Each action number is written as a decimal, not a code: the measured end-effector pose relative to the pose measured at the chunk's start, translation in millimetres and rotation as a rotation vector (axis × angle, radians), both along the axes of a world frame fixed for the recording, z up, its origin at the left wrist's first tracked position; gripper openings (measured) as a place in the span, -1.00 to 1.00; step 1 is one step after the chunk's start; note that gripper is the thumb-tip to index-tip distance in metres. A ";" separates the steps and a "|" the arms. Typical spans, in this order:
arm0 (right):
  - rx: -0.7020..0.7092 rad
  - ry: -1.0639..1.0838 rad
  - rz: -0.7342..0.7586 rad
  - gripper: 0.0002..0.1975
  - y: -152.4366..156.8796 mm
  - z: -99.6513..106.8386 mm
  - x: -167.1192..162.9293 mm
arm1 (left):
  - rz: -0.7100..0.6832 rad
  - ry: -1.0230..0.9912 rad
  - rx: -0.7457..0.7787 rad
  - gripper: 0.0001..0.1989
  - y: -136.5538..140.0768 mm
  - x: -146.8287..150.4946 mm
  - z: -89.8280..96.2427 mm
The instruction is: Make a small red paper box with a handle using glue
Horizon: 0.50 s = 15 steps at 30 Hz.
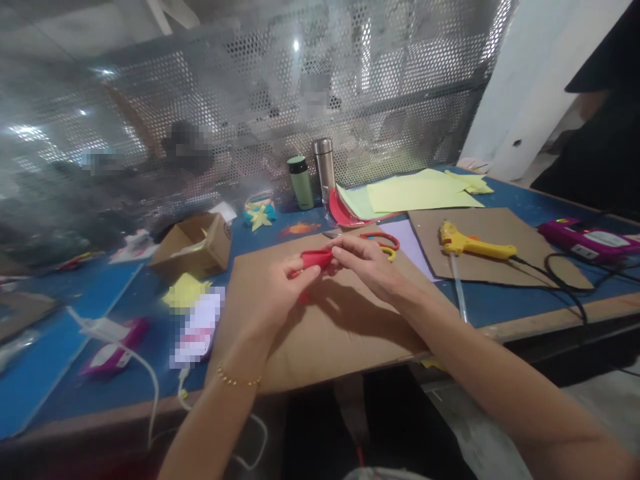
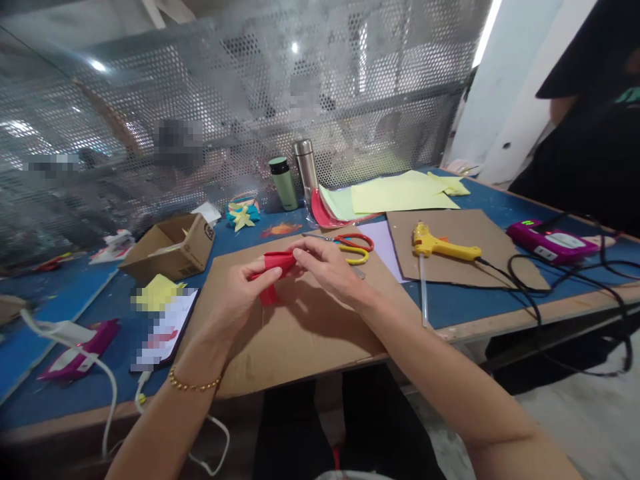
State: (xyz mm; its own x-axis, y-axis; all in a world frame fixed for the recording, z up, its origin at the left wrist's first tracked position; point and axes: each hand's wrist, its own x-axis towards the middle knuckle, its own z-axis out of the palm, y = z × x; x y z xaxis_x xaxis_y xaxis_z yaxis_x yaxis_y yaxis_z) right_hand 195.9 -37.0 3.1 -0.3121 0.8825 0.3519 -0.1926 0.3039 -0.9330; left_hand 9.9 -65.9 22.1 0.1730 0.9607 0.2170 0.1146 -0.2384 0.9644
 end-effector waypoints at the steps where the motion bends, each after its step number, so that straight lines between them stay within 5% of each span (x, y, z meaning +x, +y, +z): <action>1: -0.006 0.002 0.014 -0.75 0.1 -0.2 0.2 | -0.004 0.003 0.000 -0.81 -0.6 -0.1 1.4; 15: -0.005 0.021 0.004 -0.75 2.3 -0.4 -1.9 | -0.033 0.005 -0.094 -0.76 -3.6 -1.2 3.9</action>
State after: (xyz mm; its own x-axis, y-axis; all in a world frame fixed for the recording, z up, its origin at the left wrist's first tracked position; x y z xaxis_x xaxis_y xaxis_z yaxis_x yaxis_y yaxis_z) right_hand 193.9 -34.7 2.7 -0.3079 0.8830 0.3543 -0.2132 0.2989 -0.9302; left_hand 8.7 -69.4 26.0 0.2053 0.9707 0.1249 0.1131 -0.1503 0.9822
